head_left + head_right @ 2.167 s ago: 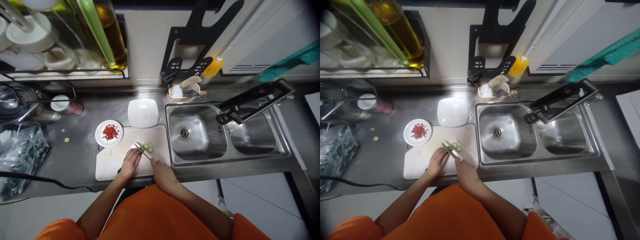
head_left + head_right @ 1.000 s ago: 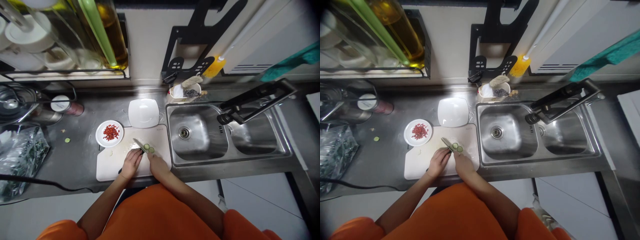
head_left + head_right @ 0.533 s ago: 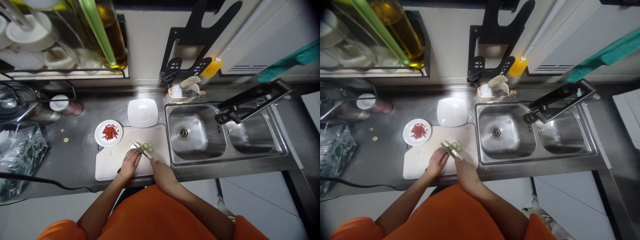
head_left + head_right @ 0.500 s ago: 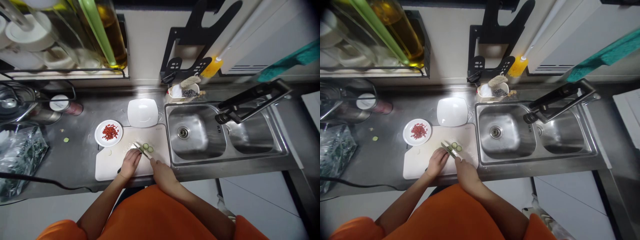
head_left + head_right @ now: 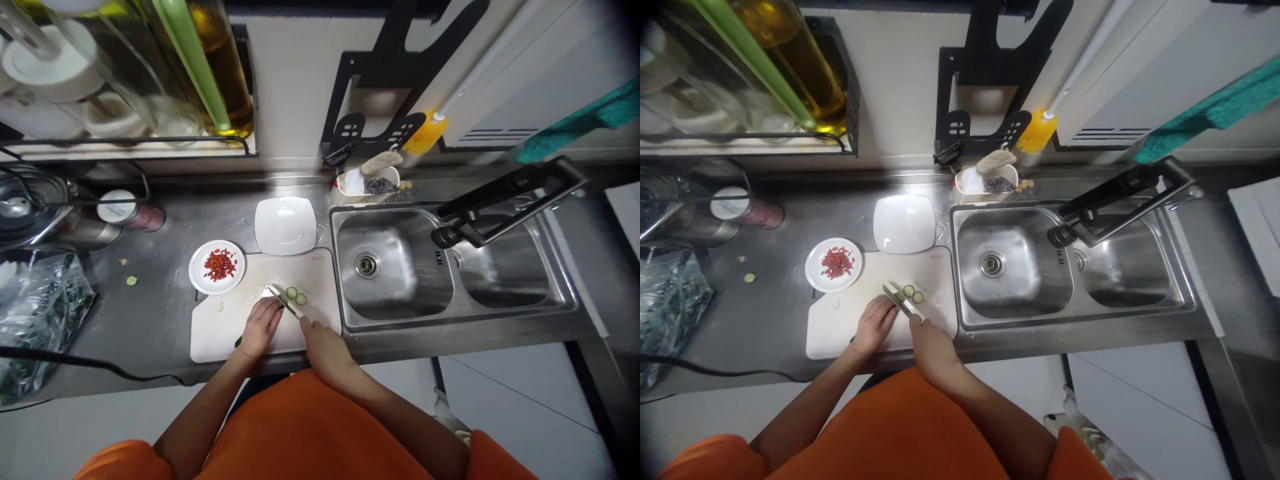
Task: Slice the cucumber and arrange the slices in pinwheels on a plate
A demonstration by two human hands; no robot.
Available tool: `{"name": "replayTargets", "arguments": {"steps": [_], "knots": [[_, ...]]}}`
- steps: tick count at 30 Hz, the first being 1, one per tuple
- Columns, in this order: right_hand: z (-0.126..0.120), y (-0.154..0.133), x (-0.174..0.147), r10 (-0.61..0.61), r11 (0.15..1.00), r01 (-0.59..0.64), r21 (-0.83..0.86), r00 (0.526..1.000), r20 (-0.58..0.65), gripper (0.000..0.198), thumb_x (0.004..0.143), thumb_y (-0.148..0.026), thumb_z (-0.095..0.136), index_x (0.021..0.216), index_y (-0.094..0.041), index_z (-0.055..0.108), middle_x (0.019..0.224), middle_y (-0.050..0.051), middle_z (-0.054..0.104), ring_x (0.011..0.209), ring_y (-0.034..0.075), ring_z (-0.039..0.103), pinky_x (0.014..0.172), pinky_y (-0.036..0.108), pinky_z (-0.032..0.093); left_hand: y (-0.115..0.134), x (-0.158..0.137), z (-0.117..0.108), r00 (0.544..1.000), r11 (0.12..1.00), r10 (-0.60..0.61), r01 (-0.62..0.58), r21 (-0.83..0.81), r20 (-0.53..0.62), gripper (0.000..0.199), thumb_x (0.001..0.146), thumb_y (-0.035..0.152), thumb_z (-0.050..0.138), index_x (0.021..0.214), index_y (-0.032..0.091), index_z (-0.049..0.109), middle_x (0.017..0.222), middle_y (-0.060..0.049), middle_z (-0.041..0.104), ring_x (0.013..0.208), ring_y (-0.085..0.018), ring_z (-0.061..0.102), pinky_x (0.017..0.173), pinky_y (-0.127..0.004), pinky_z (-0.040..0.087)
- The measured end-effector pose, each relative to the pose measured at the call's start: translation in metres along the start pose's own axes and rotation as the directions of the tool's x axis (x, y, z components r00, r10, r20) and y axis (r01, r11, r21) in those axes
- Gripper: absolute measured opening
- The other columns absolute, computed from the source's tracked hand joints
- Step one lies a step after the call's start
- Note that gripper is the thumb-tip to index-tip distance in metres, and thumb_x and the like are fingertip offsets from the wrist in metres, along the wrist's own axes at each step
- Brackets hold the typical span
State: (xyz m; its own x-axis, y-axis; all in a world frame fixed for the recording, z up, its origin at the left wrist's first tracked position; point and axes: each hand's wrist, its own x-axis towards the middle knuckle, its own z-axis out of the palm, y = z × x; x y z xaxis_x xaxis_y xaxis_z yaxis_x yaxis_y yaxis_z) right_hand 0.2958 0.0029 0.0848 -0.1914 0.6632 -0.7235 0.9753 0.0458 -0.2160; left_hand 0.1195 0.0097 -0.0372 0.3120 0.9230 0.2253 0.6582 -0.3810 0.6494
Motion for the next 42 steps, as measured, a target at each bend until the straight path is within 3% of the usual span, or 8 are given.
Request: {"name": "replayTargets", "arguments": {"steps": [28,42], "knots": [[0.006,-0.005,0.028,-0.053,0.999,0.053,-0.001,0.997,-0.064,0.038,0.089,-0.004,0.028,0.117,-0.015,0.050,0.092,0.012,0.066,0.087,0.021,0.065,0.069,0.027,0.046,-0.002,0.000,0.001,1.000,1.000,-0.006,0.006,-0.028,0.007,0.021,0.090,0.023,0.048,0.106,0.019,0.060,0.102,-0.008,0.066,0.100,-0.019,0.060,0.094,-0.041,0.049],[0.016,-0.005,0.054,-0.075,0.989,0.083,0.120,0.995,-0.071,0.037,0.090,-0.008,0.024,0.119,-0.016,0.047,0.102,0.011,0.064,0.089,0.019,0.063,0.073,0.028,0.044,-0.003,-0.001,0.002,1.000,1.000,-0.004,0.004,-0.011,-0.002,0.022,0.090,0.025,0.049,0.108,0.019,0.060,0.103,-0.009,0.066,0.101,-0.021,0.061,0.094,-0.044,0.049]]}}
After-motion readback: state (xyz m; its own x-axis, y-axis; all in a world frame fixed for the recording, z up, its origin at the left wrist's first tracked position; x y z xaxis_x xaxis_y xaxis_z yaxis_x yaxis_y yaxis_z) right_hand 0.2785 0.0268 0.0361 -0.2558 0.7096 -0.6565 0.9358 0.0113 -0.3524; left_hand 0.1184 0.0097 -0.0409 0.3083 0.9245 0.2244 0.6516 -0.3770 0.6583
